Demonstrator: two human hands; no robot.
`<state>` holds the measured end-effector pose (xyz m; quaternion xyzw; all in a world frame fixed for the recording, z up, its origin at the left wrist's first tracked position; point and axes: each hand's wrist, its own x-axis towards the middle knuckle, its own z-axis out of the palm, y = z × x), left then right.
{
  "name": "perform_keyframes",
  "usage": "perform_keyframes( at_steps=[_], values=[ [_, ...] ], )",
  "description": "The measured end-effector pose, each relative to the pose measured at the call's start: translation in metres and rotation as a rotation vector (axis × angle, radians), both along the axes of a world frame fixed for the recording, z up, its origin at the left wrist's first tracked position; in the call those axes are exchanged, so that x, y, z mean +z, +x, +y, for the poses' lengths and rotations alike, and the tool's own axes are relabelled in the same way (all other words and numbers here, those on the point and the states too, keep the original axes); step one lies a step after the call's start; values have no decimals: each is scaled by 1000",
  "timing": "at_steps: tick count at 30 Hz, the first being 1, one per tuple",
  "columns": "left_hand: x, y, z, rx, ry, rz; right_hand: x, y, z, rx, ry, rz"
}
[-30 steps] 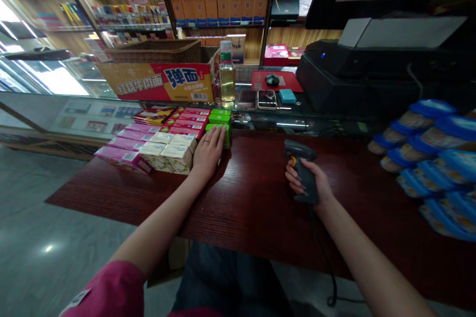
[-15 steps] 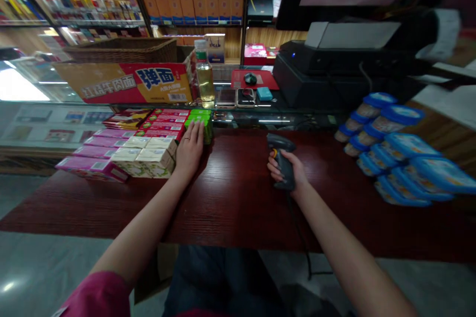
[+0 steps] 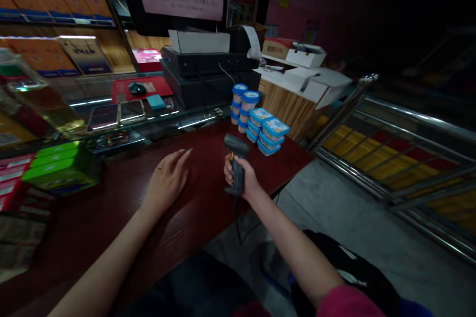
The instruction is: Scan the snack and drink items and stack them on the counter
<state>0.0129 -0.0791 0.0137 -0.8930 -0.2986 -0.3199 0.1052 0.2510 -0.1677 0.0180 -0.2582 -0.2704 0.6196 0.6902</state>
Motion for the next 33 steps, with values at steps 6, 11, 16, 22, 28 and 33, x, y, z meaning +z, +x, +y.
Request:
perform_keyframes(
  at_steps=[6,11,16,22,28,33],
  values=[
    [32,153,-6,-235,-122,-155,-5,55,-74,-331,18,7],
    [65,241,-12,-367,-173,-192,-5,87,-105,-479,-17,22],
    [68,280,-13,-416,-288,-213,-6,101,-111,-507,-54,57],
    [69,256,-19,-513,-403,-415,-2,98,-111,-478,-18,57],
    [57,147,-11,-492,-863,-781,5,75,-100,-329,-23,23],
    [26,28,10,-248,-1305,-1076,13,25,-53,37,-65,-35]
  ],
)
